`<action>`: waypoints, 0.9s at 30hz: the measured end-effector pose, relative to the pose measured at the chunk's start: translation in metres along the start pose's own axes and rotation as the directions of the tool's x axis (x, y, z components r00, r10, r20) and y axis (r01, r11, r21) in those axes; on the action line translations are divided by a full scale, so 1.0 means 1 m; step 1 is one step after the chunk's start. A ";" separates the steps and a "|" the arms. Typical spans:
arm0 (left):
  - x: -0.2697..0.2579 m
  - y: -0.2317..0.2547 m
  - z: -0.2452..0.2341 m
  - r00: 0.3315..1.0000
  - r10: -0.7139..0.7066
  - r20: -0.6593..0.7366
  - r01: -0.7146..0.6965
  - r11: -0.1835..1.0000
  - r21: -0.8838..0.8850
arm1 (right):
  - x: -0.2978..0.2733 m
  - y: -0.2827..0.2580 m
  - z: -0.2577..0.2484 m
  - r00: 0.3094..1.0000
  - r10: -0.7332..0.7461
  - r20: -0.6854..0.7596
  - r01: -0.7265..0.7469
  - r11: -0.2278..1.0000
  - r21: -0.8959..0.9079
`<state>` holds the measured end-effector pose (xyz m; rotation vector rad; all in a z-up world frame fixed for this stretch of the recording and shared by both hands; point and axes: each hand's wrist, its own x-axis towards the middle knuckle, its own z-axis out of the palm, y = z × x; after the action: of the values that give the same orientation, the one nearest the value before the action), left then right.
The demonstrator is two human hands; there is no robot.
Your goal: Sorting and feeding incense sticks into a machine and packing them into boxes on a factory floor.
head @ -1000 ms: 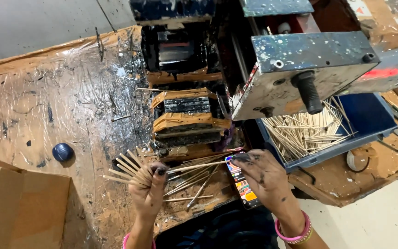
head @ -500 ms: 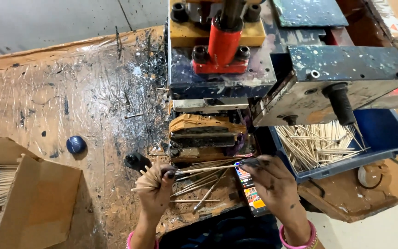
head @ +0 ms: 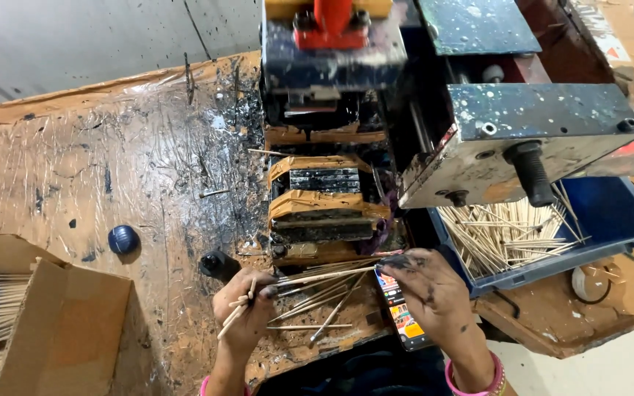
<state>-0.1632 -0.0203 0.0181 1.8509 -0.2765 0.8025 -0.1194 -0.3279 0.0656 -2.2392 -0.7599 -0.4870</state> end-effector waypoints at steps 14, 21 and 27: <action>0.060 -0.077 0.014 0.970 -0.156 -0.189 0.111 0.967 -0.230 | 0.078 0.043 0.043 0.978 -0.206 -0.040 0.204 0.978 -0.043; 0.130 -0.083 0.017 0.850 -0.524 -0.056 0.452 0.780 -0.432 | 0.124 0.104 0.111 0.945 -0.288 -0.155 0.313 0.933 0.178; 0.138 -0.099 0.039 0.774 -0.628 0.073 0.566 0.637 -0.523 | 0.098 0.048 0.059 0.959 -0.282 -0.036 0.230 0.844 -0.485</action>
<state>0.0081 0.0102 0.0251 1.2373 0.1975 0.3070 -0.0079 -0.2754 0.0540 -2.5416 -0.9723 -1.0138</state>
